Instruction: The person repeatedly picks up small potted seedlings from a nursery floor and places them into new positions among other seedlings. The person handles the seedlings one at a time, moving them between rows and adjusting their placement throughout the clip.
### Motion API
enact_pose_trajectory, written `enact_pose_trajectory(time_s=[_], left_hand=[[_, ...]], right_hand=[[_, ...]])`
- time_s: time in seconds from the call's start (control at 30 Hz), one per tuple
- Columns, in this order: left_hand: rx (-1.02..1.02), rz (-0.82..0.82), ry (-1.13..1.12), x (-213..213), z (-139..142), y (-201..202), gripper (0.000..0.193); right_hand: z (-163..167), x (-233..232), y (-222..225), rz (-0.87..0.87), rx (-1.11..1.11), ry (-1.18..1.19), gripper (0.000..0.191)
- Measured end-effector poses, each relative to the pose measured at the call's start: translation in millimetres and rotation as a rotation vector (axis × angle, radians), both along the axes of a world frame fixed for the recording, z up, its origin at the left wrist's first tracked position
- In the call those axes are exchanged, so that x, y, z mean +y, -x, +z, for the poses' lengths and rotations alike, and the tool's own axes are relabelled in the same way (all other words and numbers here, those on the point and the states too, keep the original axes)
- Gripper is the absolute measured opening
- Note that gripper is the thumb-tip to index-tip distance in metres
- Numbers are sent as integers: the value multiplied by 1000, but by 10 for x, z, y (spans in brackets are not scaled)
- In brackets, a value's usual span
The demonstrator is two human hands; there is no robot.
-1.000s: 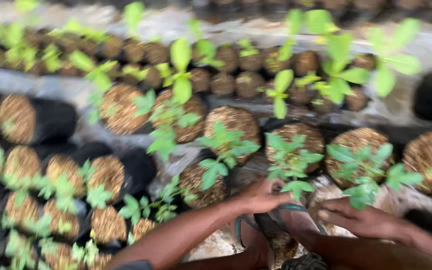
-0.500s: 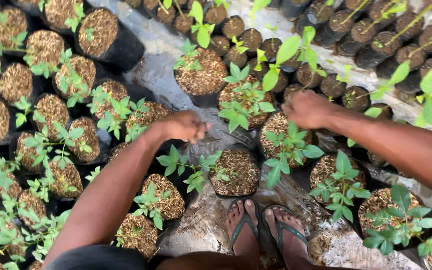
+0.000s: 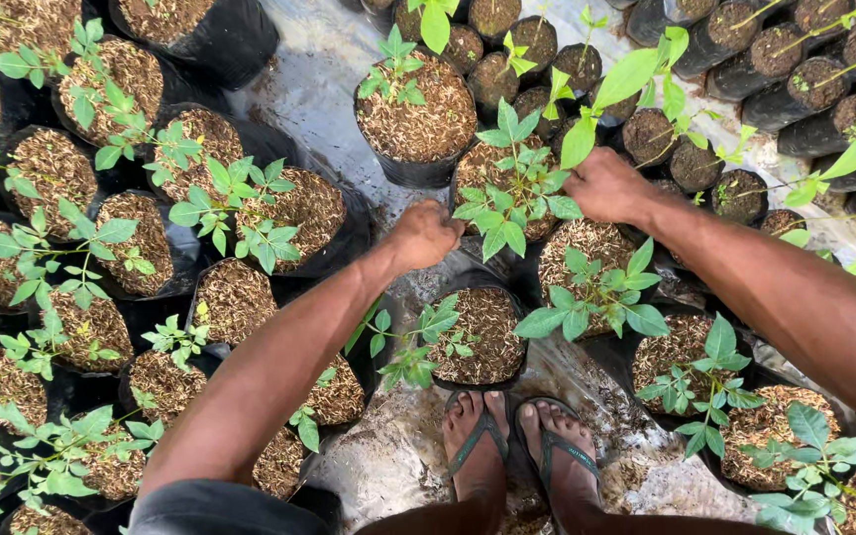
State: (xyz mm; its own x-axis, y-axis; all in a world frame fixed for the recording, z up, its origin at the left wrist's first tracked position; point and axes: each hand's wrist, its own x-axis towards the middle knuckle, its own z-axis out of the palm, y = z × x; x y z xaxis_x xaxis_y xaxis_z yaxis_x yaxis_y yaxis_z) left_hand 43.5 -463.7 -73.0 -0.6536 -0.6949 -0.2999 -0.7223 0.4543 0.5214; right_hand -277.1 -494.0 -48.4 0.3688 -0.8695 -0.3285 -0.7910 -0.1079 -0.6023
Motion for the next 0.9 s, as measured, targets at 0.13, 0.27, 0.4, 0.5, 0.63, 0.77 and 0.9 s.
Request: enact_pose_trajectory(time_s=[0.13,0.27,0.4,0.5,0.63,0.77,0.9], left_hand=[[-167,223,-276,123,-43,-62,42],[-218,79,-266,197,179,-148,34],[-86,332,-502,233,469,-174,29],[21,435,-621,253,621,-149,26],[111,438,-728,236,784,-184,25],[168,578,-798,-72,936,-273,48],[278,1131,-571,-526,967,-377,69]], right_hand=[[92,-6,-55,3,78,-97,32],[90,38,-130,27,69,-178,31],[36,66,-169,51,25,-138,26],[8,55,-162,73,-3,-68,25],[39,-36,-167,-72,-15,-326,28],[98,-279,-341,-7,29,-110,48],[53,-636,-740,-99,-11,-59,68]])
